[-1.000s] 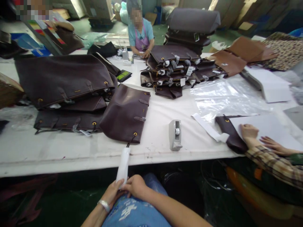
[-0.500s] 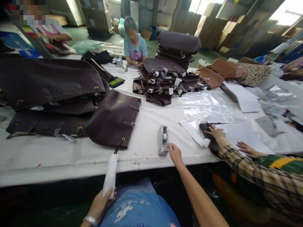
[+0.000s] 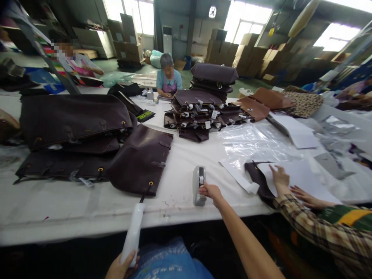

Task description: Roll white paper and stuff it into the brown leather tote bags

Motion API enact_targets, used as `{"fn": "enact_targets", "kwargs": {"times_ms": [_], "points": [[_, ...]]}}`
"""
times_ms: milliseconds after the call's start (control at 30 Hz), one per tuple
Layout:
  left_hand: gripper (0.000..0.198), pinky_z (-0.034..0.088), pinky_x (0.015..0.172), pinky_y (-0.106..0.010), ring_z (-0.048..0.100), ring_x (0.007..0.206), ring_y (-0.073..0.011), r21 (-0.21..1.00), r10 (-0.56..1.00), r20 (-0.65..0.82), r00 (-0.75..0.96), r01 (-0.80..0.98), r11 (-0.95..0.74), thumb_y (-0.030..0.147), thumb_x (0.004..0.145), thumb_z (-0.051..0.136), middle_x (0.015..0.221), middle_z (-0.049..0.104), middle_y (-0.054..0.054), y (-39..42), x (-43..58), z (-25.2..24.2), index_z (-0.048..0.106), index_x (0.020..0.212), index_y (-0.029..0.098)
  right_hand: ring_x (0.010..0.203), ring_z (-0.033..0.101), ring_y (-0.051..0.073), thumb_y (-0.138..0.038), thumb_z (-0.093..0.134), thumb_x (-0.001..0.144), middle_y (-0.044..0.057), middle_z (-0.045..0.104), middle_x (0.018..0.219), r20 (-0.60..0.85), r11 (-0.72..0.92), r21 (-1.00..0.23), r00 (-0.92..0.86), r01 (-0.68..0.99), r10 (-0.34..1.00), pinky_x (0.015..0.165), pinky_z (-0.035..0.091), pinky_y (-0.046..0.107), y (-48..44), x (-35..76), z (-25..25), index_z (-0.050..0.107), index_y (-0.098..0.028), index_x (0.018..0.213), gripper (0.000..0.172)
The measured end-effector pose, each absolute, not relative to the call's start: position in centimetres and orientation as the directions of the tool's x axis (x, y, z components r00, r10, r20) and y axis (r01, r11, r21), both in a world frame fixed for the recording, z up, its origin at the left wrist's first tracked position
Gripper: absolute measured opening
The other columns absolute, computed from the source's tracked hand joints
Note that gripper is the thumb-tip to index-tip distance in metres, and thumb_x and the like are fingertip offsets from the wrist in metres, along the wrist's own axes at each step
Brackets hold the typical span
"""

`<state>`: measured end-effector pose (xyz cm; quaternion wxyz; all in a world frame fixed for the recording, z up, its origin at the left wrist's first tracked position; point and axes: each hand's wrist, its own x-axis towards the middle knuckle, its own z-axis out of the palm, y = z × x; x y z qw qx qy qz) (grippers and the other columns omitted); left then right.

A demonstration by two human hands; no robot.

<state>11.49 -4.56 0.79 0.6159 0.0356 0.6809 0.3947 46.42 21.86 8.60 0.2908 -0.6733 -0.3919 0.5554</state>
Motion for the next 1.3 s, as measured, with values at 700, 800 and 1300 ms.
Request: {"fn": "enact_targets", "kwargs": {"times_ms": [700, 800, 1300], "points": [[0.024, 0.060, 0.067, -0.029, 0.070, 0.075, -0.0208, 0.557, 0.468, -0.831, -0.301, -0.469, 0.686, 0.020, 0.077, 0.072, 0.078, 0.072, -0.009, -4.5, 12.5, 1.2, 0.063, 0.095, 0.008, 0.098, 0.062, 0.027, -0.053, 0.078, 0.058, 0.008, 0.073, 0.082, -0.500, -0.515, -0.857, 0.236, 0.003, 0.833, 0.099, 0.041, 0.038, 12.3, 46.6, 4.6, 0.073, -0.014, 0.076, 0.043], [0.025, 0.060, 0.068, -0.029, 0.070, 0.076, -0.0205, 0.555, 0.474, -0.831, -0.290, -0.475, 0.682, 0.021, 0.076, 0.072, 0.078, 0.071, -0.009, -4.6, 12.5, 0.9, 0.063, 0.096, 0.008, 0.070, 0.064, 0.019, -0.052, 0.082, 0.054, 0.005, 0.070, 0.077, -0.578, -0.546, -0.815, 0.224, -0.192, 0.785, 0.076, 0.054, 0.035, 11.9, 46.1, 3.7, 0.071, -0.015, 0.083, 0.048], [0.035, 0.060, 0.069, -0.032, 0.070, 0.078, -0.0222, 0.587, 0.496, -0.809, -0.314, -0.473, 0.657, 0.028, 0.069, 0.078, 0.083, 0.071, -0.010, -4.8, 12.7, 0.0, 0.064, 0.095, 0.010, 0.042, 0.049, 0.010, -0.050, 0.078, 0.056, 0.000, 0.060, 0.054, -0.587, -0.594, -0.803, 0.104, 0.056, 0.803, 0.044, 0.047, 0.024, 11.5, 45.7, 1.7, 0.065, -0.014, 0.068, 0.040]]}}
